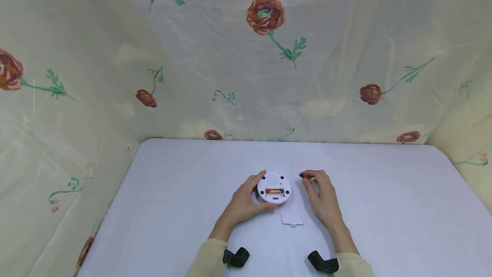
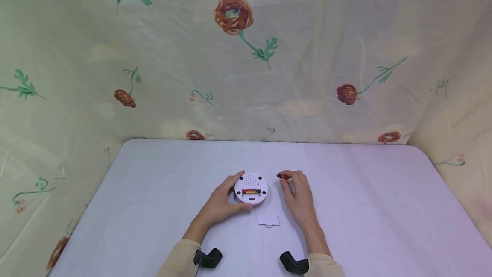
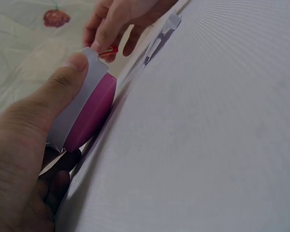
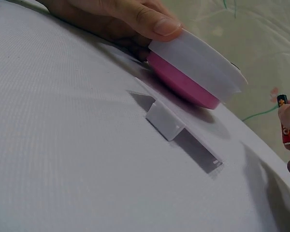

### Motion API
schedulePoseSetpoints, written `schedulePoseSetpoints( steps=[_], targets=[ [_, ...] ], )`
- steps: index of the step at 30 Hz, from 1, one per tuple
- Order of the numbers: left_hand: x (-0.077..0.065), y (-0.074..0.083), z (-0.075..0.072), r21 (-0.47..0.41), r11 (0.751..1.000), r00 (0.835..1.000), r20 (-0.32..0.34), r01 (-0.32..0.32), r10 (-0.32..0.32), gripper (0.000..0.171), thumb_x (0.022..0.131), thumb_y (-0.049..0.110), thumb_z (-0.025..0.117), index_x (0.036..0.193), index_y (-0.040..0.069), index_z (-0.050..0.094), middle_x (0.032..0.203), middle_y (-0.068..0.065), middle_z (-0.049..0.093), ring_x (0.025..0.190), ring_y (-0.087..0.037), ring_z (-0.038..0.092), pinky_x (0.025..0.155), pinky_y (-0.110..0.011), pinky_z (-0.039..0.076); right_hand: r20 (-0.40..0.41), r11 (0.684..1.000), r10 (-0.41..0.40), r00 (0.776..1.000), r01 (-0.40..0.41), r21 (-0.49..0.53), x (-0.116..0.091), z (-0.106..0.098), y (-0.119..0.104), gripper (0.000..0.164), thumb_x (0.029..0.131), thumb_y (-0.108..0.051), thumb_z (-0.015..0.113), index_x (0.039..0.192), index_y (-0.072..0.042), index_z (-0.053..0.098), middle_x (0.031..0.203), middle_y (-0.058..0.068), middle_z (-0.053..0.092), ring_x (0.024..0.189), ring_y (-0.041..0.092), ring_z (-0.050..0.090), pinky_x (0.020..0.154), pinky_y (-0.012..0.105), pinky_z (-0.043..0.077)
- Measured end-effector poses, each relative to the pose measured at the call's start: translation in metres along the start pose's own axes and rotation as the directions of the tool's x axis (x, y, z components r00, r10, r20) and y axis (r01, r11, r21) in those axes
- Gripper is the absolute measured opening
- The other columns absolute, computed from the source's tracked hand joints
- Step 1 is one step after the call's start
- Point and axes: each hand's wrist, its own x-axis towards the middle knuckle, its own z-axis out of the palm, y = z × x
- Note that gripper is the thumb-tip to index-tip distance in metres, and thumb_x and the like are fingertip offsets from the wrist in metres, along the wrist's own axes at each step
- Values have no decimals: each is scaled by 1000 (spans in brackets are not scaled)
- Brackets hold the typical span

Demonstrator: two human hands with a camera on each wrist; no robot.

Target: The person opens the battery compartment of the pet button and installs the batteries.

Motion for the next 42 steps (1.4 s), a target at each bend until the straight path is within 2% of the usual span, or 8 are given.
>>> schedulePoseSetpoints(
  steps=[8,13,19,24,28,34,39,42],
  targets=[
    [0,1,0,-2,1000,1000,2,10,-10,98,66,55,78,148,36,27,140,8,46,128,-13,46,106,-41,40,-8,993,-73,997,73,90,2,2,-4,18,90,-4,61,108,-6,61,101,3,61,97,10,53,85,22,45],
    [-1,1,0,-8,1000,1000,-2,7,-7,97,67,55,78,148,35,28,141,7,46,129,-14,46,106,-42,40,9,987,-71,997,69,142,2,0,-9,18,90,-3,61,108,-5,61,102,3,61,97,7,54,84,16,45],
    [-1,2,-1,-13,1000,1000,6,10,-10,97,67,55,78,148,35,28,140,7,46,128,-14,46,106,-42,40,58,985,-60,996,50,167,1,-3,-16,18,91,-7,60,109,-7,58,104,1,60,100,0,52,87,15,46],
    [-1,3,-1,-11,1000,1000,9,12,-12,97,68,55,78,148,35,28,141,6,45,130,-14,45,106,-43,40,87,975,-81,993,61,213,2,-5,-21,19,91,-6,61,109,-8,57,106,1,60,101,-1,53,89,11,45],
    [-1,4,-1,0,1000,1000,7,3,-3,96,68,57,77,148,35,27,142,5,45,131,-16,45,106,-44,40,84,960,-127,988,101,260,2,-8,-23,19,89,-3,62,108,-5,58,104,4,62,100,0,55,89,13,46],
    [-1,4,1,4,1000,1000,18,-1,1,96,68,59,75,148,36,26,140,7,46,129,-14,45,106,-43,40,77,953,-180,981,155,259,0,-9,-27,20,86,2,63,105,-3,60,101,6,63,97,2,57,87,20,50],
    [-3,3,-3,-10,1000,1000,3,20,-20,96,68,57,77,147,37,27,139,7,46,128,-13,46,106,-43,40,138,964,-180,974,147,220,1,-5,-33,18,89,-7,64,107,-10,61,103,1,65,96,4,58,85,30,51],
    [-1,3,-2,-16,1000,1000,5,5,-5,96,68,57,76,148,36,27,139,7,47,128,-14,46,106,-43,40,171,974,-156,973,123,191,1,-7,-35,18,90,-11,64,107,-14,61,104,-3,64,96,5,58,85,30,51]
  ],
)
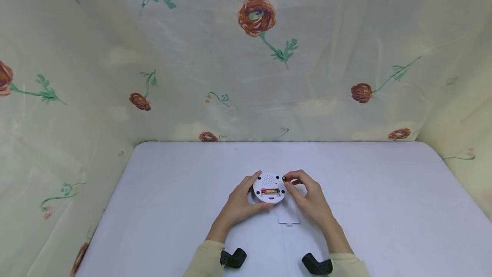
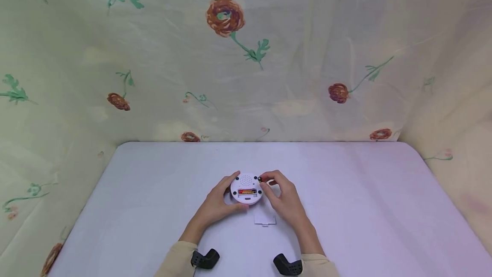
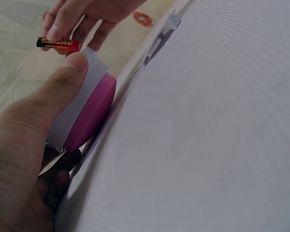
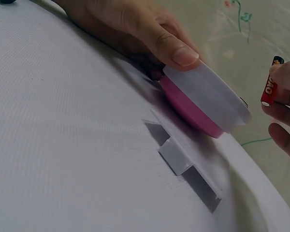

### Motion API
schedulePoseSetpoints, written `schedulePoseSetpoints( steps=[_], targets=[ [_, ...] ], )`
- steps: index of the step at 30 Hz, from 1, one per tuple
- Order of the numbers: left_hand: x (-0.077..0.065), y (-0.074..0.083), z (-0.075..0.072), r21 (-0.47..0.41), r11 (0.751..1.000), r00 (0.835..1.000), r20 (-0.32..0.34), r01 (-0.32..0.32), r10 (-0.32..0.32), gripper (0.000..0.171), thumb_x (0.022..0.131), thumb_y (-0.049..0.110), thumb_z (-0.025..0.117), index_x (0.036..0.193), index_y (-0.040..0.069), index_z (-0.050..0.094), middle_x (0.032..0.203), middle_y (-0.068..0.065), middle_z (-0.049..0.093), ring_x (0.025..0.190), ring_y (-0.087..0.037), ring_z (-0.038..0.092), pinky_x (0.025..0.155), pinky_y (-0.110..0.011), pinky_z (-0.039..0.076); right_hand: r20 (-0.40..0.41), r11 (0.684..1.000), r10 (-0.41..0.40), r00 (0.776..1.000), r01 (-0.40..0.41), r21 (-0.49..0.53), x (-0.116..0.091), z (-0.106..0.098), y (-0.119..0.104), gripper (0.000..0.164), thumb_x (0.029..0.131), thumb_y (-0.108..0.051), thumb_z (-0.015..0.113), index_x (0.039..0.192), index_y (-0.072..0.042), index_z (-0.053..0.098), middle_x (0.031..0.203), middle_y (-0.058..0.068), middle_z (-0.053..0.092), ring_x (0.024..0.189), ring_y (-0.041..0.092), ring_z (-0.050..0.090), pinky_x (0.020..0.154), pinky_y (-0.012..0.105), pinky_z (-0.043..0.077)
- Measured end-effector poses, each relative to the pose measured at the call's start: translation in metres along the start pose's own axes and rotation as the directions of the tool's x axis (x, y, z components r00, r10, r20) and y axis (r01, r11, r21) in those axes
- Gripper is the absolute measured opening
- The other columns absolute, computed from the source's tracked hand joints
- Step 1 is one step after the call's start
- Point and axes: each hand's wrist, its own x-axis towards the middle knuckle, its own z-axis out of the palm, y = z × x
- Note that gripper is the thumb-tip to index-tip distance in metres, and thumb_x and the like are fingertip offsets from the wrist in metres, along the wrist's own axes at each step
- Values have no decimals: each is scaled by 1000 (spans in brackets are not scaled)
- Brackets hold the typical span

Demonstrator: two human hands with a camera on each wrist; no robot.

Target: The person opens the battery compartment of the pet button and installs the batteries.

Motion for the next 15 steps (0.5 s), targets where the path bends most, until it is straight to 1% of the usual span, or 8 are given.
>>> schedulePoseSetpoints(
  steps=[1,4,6,8,11,15],
  targets=[
    [1,0,0,1,1000,1000,1,-3,3,96,68,58,76,148,36,26,139,7,46,128,-13,46,106,-42,40,3,1000,2,1000,-2,-6,0,0,-1,18,90,-10,64,107,-14,61,104,-3,64,95,4,58,85,30,51],
    [2,0,1,3,1000,1000,-3,-8,8,96,68,58,76,148,36,27,139,6,47,127,-14,47,105,-43,41,0,1000,5,1000,-5,-9,2,-1,-14,19,87,-3,65,106,-8,62,102,1,66,93,9,59,83,33,51],
    [2,1,1,4,1000,1000,-5,-5,5,96,68,57,77,148,36,28,139,7,47,127,-14,47,105,-43,41,-6,1000,-5,1000,5,-11,1,1,-17,21,86,1,65,105,-6,63,101,3,66,92,13,60,83,35,51],
    [2,1,1,5,1000,1000,-7,-15,15,96,68,56,77,148,34,29,138,5,47,128,-15,47,105,-43,41,-12,1000,-18,1000,18,-21,1,4,-17,22,84,3,66,104,-5,63,100,4,67,91,17,61,82,36,51],
    [2,0,1,3,1000,1000,-11,-25,25,96,68,57,76,148,32,29,138,5,48,128,-15,47,105,-44,41,4,998,-48,999,48,-33,-1,9,-7,25,84,1,67,106,-9,63,101,0,67,93,15,61,83,35,51],
    [1,-1,1,5,1000,1000,-13,-22,22,97,67,61,75,148,32,29,138,5,48,129,-15,46,105,-43,41,35,997,-74,997,75,-28,-2,12,-4,25,84,-3,68,107,-12,63,102,-4,66,95,11,60,83,34,52]
  ],
)
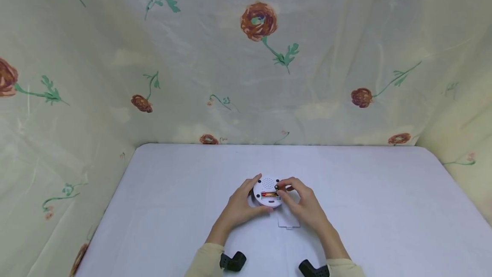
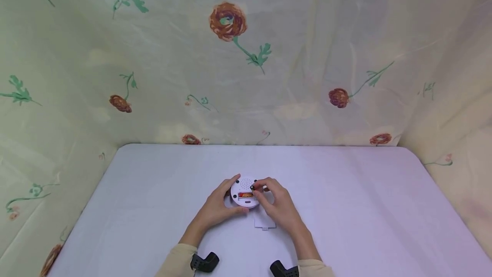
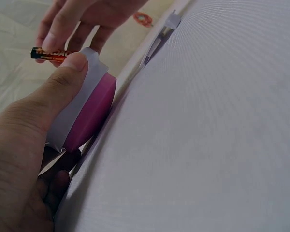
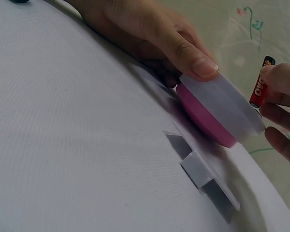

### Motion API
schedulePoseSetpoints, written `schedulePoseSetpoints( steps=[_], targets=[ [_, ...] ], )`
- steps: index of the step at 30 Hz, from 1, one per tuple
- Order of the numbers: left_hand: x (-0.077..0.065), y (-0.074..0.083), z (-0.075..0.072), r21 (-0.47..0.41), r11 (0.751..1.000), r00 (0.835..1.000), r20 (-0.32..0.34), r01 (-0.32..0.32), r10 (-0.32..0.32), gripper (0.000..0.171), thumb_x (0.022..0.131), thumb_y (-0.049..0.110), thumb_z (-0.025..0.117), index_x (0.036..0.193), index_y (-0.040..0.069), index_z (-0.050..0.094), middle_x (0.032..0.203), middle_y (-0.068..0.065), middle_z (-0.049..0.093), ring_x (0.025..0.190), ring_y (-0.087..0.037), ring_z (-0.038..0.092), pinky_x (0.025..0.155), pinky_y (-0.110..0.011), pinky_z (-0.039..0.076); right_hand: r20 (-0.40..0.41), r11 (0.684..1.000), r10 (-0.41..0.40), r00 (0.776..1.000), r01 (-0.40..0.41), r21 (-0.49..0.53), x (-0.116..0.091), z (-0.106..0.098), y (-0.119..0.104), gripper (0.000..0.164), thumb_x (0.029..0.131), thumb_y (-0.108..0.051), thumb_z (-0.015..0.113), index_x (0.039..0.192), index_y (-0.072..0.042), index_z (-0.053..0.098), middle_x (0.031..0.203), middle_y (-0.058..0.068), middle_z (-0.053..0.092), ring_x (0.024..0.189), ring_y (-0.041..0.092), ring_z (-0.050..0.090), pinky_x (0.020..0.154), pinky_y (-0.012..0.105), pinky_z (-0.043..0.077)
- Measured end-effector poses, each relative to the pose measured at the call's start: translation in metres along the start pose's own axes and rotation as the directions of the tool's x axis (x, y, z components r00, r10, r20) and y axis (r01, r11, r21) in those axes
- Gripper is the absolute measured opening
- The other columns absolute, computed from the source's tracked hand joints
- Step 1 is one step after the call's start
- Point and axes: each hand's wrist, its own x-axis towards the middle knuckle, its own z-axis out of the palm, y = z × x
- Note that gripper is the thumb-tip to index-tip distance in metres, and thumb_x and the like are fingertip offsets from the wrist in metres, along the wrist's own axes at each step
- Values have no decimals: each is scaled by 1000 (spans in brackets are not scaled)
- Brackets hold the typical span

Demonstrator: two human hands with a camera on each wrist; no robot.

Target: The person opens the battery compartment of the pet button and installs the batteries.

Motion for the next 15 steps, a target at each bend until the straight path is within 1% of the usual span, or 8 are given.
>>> schedulePoseSetpoints(
  steps=[4,7,12,15],
  targets=[
    [-1,0,0,1,1000,1000,1,-1,1,97,67,61,74,148,32,30,138,5,48,130,-16,46,105,-45,40,11,1000,-12,1000,12,-5,-2,1,-2,25,85,-8,69,107,-17,63,102,-8,64,95,8,58,85,31,51],
    [-2,0,0,-2,1000,1000,1,6,-6,96,68,60,75,148,32,30,139,5,48,130,-17,46,105,-46,40,15,999,-33,999,33,-10,-3,3,-4,24,85,-10,69,106,-20,64,102,-9,63,94,9,57,84,30,49],
    [-2,1,0,-7,1000,1000,4,15,-15,97,67,60,75,148,33,28,139,5,47,130,-17,45,106,-44,39,18,998,-68,998,68,-15,-2,5,-4,23,85,-9,69,105,-20,65,100,-8,63,93,9,55,81,29,47],
    [-1,2,0,-6,1000,1000,-2,3,-3,97,67,60,74,148,32,29,139,5,48,129,-16,46,106,-44,40,17,995,-94,995,94,-37,-1,5,-4,23,84,-9,70,104,-19,65,100,-7,64,93,8,55,83,26,44]
  ],
)
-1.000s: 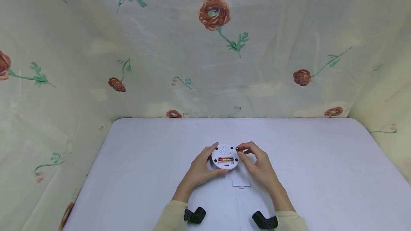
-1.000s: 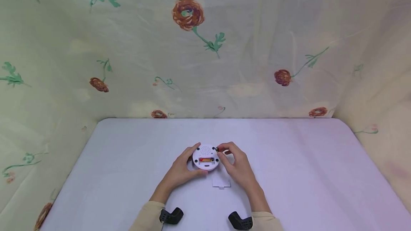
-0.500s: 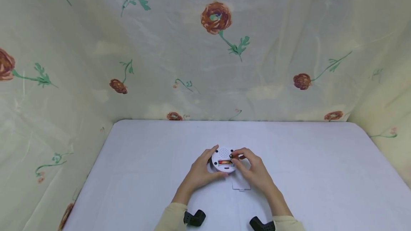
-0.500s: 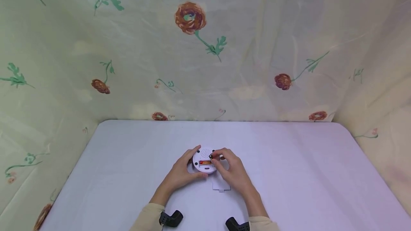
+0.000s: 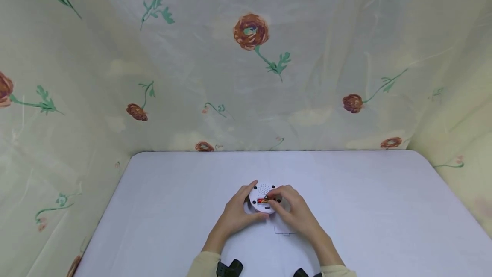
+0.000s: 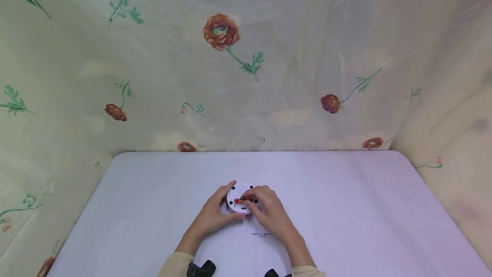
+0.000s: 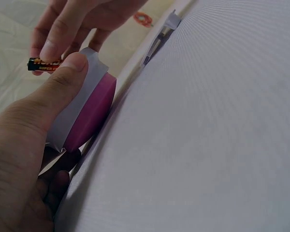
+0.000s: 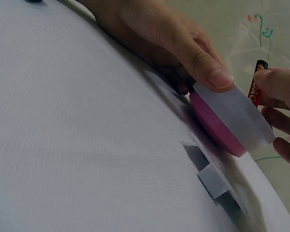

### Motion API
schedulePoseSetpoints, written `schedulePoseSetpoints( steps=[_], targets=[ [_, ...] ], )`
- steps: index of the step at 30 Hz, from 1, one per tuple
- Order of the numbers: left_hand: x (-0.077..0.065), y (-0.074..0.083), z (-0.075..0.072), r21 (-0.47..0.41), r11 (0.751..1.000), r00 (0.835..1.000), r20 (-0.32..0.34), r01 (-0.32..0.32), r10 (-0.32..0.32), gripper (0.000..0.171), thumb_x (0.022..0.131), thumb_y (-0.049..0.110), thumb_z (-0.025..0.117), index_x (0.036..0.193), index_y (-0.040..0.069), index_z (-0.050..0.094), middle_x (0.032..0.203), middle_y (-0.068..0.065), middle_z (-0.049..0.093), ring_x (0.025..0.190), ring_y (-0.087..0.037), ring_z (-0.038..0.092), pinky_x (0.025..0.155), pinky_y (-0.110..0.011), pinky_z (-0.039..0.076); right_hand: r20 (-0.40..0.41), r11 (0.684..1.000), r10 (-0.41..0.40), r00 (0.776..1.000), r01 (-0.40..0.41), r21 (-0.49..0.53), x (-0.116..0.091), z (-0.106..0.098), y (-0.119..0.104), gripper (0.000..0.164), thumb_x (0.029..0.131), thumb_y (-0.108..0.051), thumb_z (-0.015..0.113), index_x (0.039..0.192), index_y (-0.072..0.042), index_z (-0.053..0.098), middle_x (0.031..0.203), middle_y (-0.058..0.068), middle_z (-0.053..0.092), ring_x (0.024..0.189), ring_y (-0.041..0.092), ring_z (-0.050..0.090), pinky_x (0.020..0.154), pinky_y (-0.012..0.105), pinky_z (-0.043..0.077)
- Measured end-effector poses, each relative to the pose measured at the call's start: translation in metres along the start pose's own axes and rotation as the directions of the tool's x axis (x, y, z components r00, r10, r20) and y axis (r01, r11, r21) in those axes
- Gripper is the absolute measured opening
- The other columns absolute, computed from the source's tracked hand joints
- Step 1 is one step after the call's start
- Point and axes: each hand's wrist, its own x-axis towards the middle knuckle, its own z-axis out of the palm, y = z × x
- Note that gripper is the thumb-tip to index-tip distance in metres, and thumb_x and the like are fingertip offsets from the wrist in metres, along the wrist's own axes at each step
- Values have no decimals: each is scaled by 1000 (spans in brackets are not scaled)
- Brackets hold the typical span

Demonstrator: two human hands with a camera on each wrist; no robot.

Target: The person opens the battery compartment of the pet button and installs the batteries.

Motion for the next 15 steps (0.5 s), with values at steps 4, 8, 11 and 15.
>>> schedulePoseSetpoints(
  steps=[4,8,11,15],
  targets=[
    [0,0,0,-1,1000,1000,-10,-24,24,97,68,61,74,148,30,30,136,4,50,127,-17,49,104,-44,41,-4,999,-25,1000,25,-28,0,2,0,22,83,-10,71,103,-18,66,99,-8,65,93,8,56,85,25,41],
    [-1,0,0,-14,999,999,-11,-35,34,97,68,60,74,148,28,30,135,4,51,125,-17,50,103,-43,42,-2,999,-15,1000,15,-46,-1,4,0,21,82,-11,72,102,-18,67,98,-10,65,94,8,56,86,26,40],
    [-1,0,0,-15,999,999,-13,-35,35,97,68,61,74,148,27,30,136,4,50,125,-17,50,104,-43,42,3,998,-6,1000,6,-66,-1,5,0,21,82,-11,72,101,-18,67,98,-12,64,97,9,54,87,29,41],
    [0,-1,0,-11,999,999,-10,-34,34,97,67,62,73,148,30,30,137,5,49,126,-16,49,104,-43,42,2,996,-1,1000,1,-90,0,6,-2,20,82,-12,73,99,-19,66,98,-14,64,101,10,53,90,32,40]
  ],
)
